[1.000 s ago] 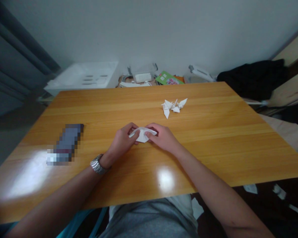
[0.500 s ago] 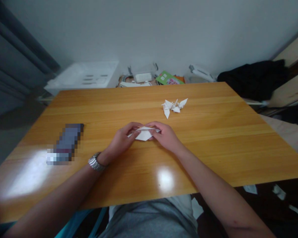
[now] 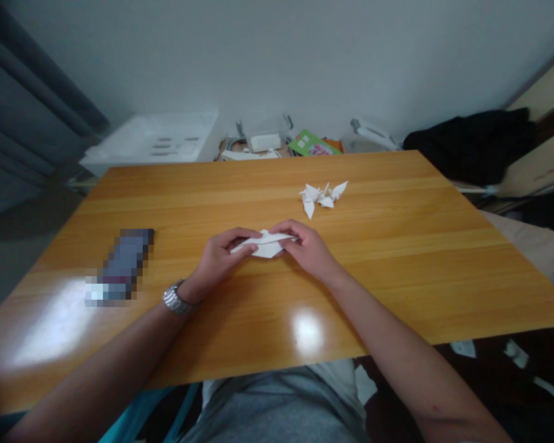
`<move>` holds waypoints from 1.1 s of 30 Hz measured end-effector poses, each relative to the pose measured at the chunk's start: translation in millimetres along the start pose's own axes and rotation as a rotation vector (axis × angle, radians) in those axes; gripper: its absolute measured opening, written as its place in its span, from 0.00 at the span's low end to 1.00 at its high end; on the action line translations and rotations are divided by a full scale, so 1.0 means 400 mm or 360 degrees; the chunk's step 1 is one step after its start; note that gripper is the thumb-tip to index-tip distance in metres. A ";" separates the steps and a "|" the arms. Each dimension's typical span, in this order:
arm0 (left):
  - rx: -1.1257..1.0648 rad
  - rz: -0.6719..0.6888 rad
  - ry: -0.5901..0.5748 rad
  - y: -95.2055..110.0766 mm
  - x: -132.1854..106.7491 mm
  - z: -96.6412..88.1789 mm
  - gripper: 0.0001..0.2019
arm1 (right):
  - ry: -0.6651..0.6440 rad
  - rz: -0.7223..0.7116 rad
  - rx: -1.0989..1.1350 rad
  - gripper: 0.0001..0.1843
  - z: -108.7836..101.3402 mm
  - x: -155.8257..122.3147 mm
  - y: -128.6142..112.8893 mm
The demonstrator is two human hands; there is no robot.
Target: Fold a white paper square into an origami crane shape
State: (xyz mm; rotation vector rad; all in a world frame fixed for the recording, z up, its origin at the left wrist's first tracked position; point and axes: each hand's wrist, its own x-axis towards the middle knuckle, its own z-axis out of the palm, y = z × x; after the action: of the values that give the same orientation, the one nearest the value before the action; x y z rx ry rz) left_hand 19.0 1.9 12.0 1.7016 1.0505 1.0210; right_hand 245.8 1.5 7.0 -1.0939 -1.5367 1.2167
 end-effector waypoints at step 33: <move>-0.0206 -0.0110 0.0007 -0.023 0.007 0.026 0.16 | 0.0022 0.0022 -0.0127 0.14 0.009 -0.007 0.002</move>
State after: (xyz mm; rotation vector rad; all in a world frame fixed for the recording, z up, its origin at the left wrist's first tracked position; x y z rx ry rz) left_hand 27.4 4.2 1.0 1.5495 1.0166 1.0264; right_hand 243.2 -1.8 5.5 -1.1645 -1.5811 1.1631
